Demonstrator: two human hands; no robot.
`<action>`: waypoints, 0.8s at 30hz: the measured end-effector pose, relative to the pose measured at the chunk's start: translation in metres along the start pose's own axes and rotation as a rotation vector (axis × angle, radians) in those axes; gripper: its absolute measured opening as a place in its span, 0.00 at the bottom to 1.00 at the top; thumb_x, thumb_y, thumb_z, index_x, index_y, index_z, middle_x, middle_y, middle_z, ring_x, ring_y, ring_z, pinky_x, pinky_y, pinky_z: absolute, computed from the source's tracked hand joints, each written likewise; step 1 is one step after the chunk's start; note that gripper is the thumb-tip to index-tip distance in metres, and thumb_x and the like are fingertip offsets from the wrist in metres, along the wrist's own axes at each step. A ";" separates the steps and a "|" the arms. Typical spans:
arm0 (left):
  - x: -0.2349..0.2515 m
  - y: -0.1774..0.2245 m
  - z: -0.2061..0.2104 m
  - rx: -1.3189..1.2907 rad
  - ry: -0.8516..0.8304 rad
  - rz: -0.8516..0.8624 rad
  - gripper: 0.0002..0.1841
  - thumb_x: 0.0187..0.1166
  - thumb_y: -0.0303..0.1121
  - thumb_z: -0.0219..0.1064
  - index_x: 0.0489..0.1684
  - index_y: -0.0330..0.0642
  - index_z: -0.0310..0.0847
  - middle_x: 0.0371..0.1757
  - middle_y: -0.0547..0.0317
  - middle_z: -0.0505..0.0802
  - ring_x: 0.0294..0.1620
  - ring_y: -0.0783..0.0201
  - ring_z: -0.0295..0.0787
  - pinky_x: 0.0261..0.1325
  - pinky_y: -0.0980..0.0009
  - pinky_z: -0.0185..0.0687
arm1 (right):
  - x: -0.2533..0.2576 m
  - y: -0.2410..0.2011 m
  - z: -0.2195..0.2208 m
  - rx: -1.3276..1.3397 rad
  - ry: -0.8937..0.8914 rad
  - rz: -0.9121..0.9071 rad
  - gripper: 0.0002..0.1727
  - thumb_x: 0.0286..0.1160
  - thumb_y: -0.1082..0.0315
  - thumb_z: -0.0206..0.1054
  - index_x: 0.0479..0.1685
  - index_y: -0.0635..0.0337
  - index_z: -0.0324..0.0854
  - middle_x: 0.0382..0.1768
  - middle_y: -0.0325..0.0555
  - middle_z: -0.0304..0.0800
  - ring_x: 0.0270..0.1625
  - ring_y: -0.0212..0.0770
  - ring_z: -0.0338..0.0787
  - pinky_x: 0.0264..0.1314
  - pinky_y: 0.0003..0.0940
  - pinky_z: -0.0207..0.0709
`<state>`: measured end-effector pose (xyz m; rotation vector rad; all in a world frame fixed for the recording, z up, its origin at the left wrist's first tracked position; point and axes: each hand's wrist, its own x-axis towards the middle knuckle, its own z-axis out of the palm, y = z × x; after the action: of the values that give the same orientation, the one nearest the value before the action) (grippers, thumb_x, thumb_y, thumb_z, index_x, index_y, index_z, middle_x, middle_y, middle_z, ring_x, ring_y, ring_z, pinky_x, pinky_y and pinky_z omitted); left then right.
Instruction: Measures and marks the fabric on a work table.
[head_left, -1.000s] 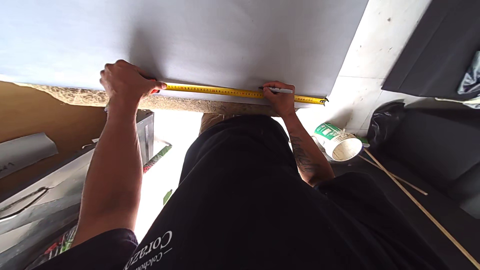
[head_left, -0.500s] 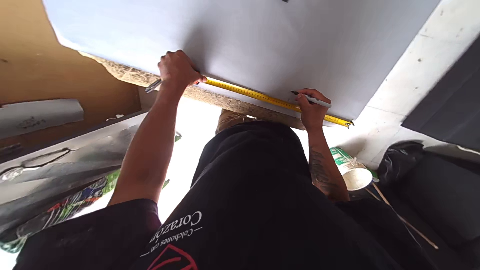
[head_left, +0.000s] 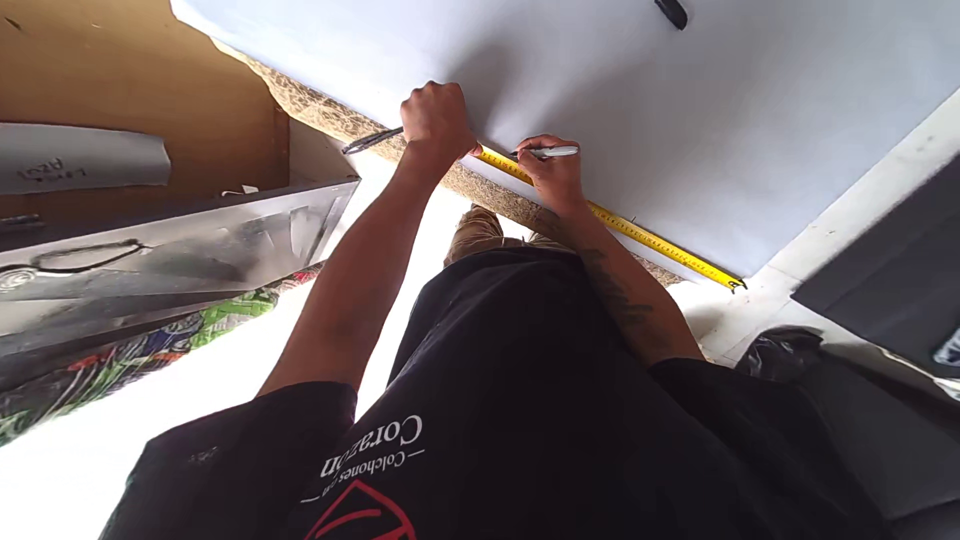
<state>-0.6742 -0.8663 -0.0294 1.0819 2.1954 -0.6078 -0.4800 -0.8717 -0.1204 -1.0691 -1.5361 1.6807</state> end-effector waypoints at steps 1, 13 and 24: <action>0.000 0.000 0.000 -0.004 0.002 0.001 0.32 0.50 0.50 0.87 0.46 0.33 0.87 0.58 0.30 0.90 0.65 0.29 0.86 0.57 0.27 0.79 | 0.001 0.003 0.003 -0.022 0.008 -0.007 0.04 0.66 0.76 0.70 0.34 0.64 0.91 0.27 0.39 0.92 0.25 0.25 0.85 0.27 0.24 0.80; -0.001 -0.002 -0.004 -0.039 -0.006 0.032 0.32 0.51 0.44 0.87 0.51 0.32 0.85 0.59 0.31 0.90 0.64 0.30 0.86 0.55 0.28 0.80 | -0.002 0.005 0.011 -0.075 0.093 -0.023 0.05 0.66 0.79 0.70 0.35 0.66 0.91 0.29 0.41 0.93 0.26 0.25 0.86 0.28 0.23 0.80; -0.001 -0.009 -0.006 -0.033 -0.052 0.122 0.32 0.53 0.48 0.86 0.52 0.34 0.85 0.59 0.31 0.90 0.64 0.30 0.86 0.55 0.29 0.79 | -0.009 0.002 0.003 -0.152 0.094 0.012 0.05 0.69 0.76 0.69 0.39 0.64 0.90 0.32 0.39 0.94 0.30 0.24 0.88 0.33 0.21 0.83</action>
<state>-0.6830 -0.8681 -0.0234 1.1596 2.0707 -0.5384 -0.4784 -0.8814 -0.1207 -1.2193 -1.6202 1.5184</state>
